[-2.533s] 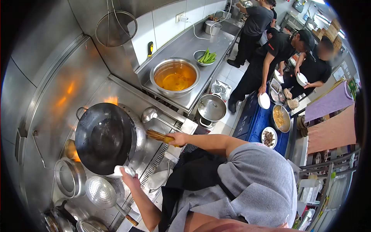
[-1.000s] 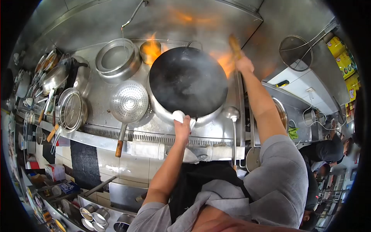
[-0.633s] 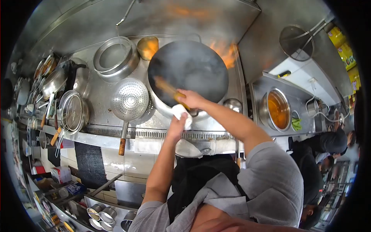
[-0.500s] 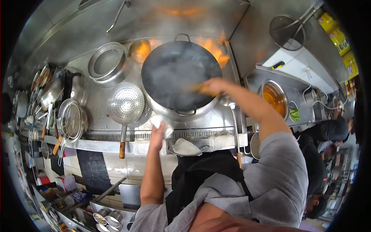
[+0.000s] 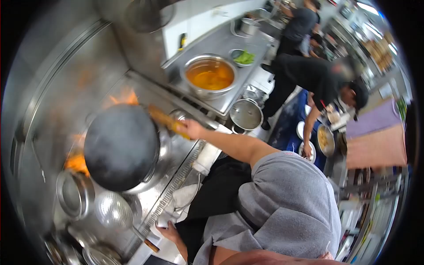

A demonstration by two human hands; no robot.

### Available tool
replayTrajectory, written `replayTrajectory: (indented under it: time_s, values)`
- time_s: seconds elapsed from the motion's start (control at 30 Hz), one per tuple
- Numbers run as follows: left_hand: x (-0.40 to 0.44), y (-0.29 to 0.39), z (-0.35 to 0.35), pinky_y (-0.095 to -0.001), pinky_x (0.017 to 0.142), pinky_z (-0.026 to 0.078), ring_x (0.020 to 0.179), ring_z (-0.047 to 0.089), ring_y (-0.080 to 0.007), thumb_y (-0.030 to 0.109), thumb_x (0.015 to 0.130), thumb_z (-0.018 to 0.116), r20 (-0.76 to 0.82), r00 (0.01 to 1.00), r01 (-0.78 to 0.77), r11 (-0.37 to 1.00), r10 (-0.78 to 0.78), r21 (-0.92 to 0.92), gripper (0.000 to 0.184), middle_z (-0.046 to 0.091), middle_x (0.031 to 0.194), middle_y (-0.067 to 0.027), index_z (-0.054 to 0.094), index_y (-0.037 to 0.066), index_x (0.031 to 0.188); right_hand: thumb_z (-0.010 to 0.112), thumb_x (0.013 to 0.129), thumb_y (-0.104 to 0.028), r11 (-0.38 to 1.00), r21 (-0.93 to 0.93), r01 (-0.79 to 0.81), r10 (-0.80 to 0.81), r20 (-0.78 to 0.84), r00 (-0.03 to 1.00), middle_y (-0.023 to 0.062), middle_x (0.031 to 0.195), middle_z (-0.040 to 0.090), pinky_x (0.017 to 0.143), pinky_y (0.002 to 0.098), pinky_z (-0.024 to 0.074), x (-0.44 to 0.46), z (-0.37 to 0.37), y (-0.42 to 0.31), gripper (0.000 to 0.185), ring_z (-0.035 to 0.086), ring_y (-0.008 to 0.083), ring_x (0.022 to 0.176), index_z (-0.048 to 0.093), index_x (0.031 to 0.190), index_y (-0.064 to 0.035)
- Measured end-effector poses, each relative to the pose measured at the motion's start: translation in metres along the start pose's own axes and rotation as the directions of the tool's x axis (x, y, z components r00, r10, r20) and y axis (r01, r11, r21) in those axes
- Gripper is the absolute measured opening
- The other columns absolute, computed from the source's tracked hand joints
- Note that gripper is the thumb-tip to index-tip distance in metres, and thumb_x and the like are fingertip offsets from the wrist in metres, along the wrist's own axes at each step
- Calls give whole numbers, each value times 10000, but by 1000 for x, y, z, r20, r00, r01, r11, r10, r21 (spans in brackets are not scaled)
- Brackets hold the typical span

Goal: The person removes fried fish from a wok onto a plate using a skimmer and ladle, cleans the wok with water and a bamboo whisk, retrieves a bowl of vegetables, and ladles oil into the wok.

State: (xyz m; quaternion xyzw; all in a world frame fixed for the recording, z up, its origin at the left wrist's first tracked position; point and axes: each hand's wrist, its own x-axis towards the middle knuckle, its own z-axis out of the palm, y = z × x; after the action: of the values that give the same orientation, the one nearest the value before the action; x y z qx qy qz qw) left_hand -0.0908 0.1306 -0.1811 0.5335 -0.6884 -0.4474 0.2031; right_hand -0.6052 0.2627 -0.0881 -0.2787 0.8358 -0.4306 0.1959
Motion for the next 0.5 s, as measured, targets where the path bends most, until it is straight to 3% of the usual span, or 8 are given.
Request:
replayTrajectory:
  time_s: [0.03, 0.1, 0.13, 0.2, 0.3, 0.4, 0.5]
  values:
    - [7, -9, -1, -432, 999, 458, 1152, 563, -372, 57, 755, 729, 22, 999, -48, 998, 48, 34, 732, 530, 1300, -243, 394, -22, 1401, 544, 937, -540, 997, -71, -19, 22, 38, 999, 219, 1342, 576, 1054, 400, 430, -33, -1, 11, 679, 551, 344, 1247, 411, 1490, -170]
    - [23, -41, -1, -449, 990, 468, 1174, 555, -391, 114, 753, 777, 82, 976, -203, 979, 201, 6, 775, 529, 1307, -244, 389, -15, 1411, 540, 947, -525, 993, 37, -109, 101, 185, 978, 216, 1339, 581, 1029, 411, 443, -75, -10, 23, 653, 577, 362, 1208, 417, 1487, -178]
    - [23, -41, 5, -443, 992, 468, 1182, 553, -393, 124, 745, 790, 102, 980, -181, 981, 173, 70, 791, 528, 1311, -246, 388, -13, 1413, 543, 948, -515, 985, 10, -173, 165, 252, 954, 218, 1333, 583, 1023, 411, 446, -92, -18, 22, 646, 577, 369, 1204, 422, 1483, -174]
    - [28, -50, 12, -427, 997, 471, 1198, 551, -389, 135, 724, 817, 145, 979, -178, 948, 144, 264, 825, 517, 1332, -248, 386, -12, 1412, 540, 946, -518, 990, -41, -133, 139, 245, 960, 215, 1322, 589, 1014, 416, 451, -110, -14, 51, 640, 582, 371, 1195, 425, 1482, -187]
    - [27, -41, 8, -434, 1011, 459, 1205, 543, -393, 122, 719, 816, 189, 970, -189, 963, 153, 194, 835, 504, 1345, -251, 379, -10, 1417, 533, 940, -532, 991, -110, -77, 101, 234, 967, 210, 1299, 602, 997, 426, 461, -131, -14, 62, 636, 590, 377, 1175, 421, 1483, -220]
    - [30, -22, 3, -440, 1037, 431, 1232, 516, -388, 93, 727, 797, 209, 970, -178, 952, 126, 248, 838, 480, 1368, -253, 359, -12, 1434, 531, 933, -545, 983, -144, -113, 144, 229, 963, 209, 1287, 606, 985, 437, 467, -145, -16, 54, 654, 595, 382, 1161, 396, 1494, -238]
    - [29, 30, -2, -447, 1063, 402, 1258, 489, -383, 63, 735, 778, 101, 978, -203, 931, 180, 302, 842, 456, 1390, -255, 340, -14, 1450, 563, 921, -500, 976, -179, -122, 159, 206, 966, 215, 1226, 633, 954, 437, 484, -147, -6, 58, 703, 621, 393, 1099, 340, 1515, -198]
